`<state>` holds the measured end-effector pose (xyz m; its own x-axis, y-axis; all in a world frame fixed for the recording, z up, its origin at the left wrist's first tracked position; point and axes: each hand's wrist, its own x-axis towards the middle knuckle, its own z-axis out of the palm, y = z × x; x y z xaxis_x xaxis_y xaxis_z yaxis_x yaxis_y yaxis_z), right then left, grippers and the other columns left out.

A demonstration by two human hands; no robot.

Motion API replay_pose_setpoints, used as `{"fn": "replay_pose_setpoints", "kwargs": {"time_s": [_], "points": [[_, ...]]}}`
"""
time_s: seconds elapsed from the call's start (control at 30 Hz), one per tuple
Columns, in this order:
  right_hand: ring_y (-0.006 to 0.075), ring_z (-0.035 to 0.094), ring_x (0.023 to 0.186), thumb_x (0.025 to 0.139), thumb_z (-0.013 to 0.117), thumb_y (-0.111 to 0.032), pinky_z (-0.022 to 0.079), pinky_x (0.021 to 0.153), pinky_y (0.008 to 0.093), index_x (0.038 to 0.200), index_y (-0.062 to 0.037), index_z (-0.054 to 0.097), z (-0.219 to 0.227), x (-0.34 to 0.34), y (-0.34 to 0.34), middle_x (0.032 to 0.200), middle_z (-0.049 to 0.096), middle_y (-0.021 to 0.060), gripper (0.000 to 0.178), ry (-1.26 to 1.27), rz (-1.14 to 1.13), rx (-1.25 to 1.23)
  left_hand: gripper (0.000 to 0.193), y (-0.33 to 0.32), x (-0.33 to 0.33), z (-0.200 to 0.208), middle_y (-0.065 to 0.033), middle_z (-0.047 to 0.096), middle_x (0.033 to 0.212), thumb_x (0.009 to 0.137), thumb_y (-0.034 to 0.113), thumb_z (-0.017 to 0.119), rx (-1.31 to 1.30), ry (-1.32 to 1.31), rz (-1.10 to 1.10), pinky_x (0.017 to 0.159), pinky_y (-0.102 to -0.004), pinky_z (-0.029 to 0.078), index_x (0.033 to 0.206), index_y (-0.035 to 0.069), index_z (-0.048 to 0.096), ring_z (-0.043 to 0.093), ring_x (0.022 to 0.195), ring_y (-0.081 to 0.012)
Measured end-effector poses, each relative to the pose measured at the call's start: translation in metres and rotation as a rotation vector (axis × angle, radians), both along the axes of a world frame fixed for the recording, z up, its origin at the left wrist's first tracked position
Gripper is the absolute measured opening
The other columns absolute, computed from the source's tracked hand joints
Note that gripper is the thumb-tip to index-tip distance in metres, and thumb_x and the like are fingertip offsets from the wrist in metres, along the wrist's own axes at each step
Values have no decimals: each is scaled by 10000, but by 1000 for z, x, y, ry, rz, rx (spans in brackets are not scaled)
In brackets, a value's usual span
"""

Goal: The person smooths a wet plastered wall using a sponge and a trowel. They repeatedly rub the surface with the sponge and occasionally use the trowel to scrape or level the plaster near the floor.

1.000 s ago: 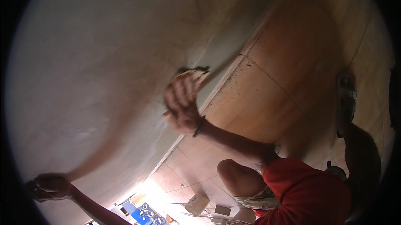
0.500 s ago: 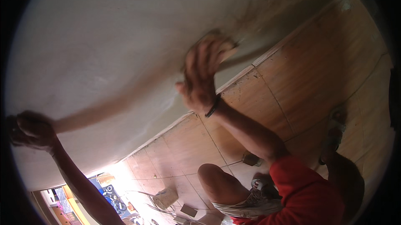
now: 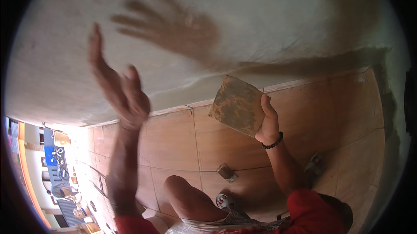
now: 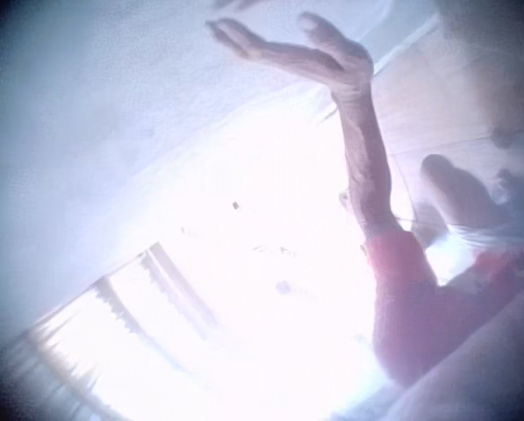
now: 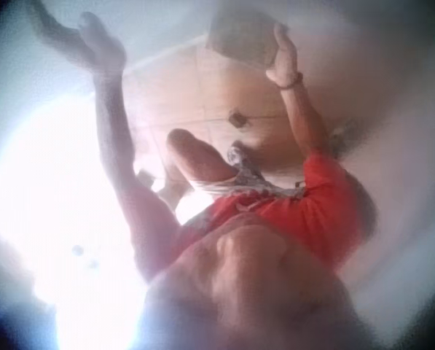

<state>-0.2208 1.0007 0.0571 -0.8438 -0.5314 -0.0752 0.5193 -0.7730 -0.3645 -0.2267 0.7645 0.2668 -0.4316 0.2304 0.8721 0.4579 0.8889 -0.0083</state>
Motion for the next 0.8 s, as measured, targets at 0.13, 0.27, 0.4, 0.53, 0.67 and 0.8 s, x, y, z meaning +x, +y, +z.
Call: {"fn": "replay_pose_setpoints", "kwargs": {"time_s": [0.13, 0.27, 0.4, 0.53, 0.67, 0.8], "points": [[243, 545, 1145, 963, 449, -466, 462, 959, 399, 1342, -23, 408, 14, -3, 9, 1277, 525, 133, 584, -15, 48, 62, 928, 59, 83, -166, -205, 130, 1535, 889, 654, 394, 1188, -699, -366, 1156, -467, 79, 1486, 14, 83, 135, 1425, -326], [239, 558, 1127, 968, 463, -418, 465, 947, 391, 1325, -19, 430, 20, -2, -7, 1261, 544, 131, 536, -33, 314, 149, 1002, 148, 131, -235, -168, 194, 1526, 842, 693, 466, 1651, -703, -623, 1154, -441, 117, 1486, 14, 107, 205, 1406, -306], [229, 566, 1102, 976, 478, -347, 467, 934, 376, 1309, -21, 455, 5, 12, -1, 1239, 560, 117, 467, -76, 497, 443, 621, 174, 123, -240, -122, 465, 1342, 929, 431, 534, 2439, -343, -597, 1054, -421, 364, 1364, 22, 366, 456, 1246, -265], [207, 558, 1093, 973, 501, -310, 456, 932, 347, 1314, -1, 445, 18, -34, 31, 1229, 563, 113, 464, 323, 761, 1052, 447, 185, 106, -256, -126, 556, 1215, 931, 243, 541, 2641, -183, -434, 956, -409, 455, 1296, 5, 440, 556, 1109, -262], [279, 512, 1192, 925, 529, -127, 363, 1030, 396, 1319, 42, 451, 102, -97, 90, 1270, 551, 184, 435, 1826, 318, 1497, 386, 213, 101, -304, -118, 593, 1121, 922, 175, 536, 2543, -281, 17, 907, -357, 466, 1247, -25, 476, 575, 1018, -227], [324, 456, 1269, 993, 410, -226, 304, 1084, 422, 1311, 53, 477, 267, -133, 114, 1329, 515, 193, 428, 2397, -784, 1528, 449, 291, 57, -314, -138, 564, 1185, 935, 168, 533, 2542, -415, 149, 931, -363, 435, 1307, -45, 401, 548, 1054, -243]]}}
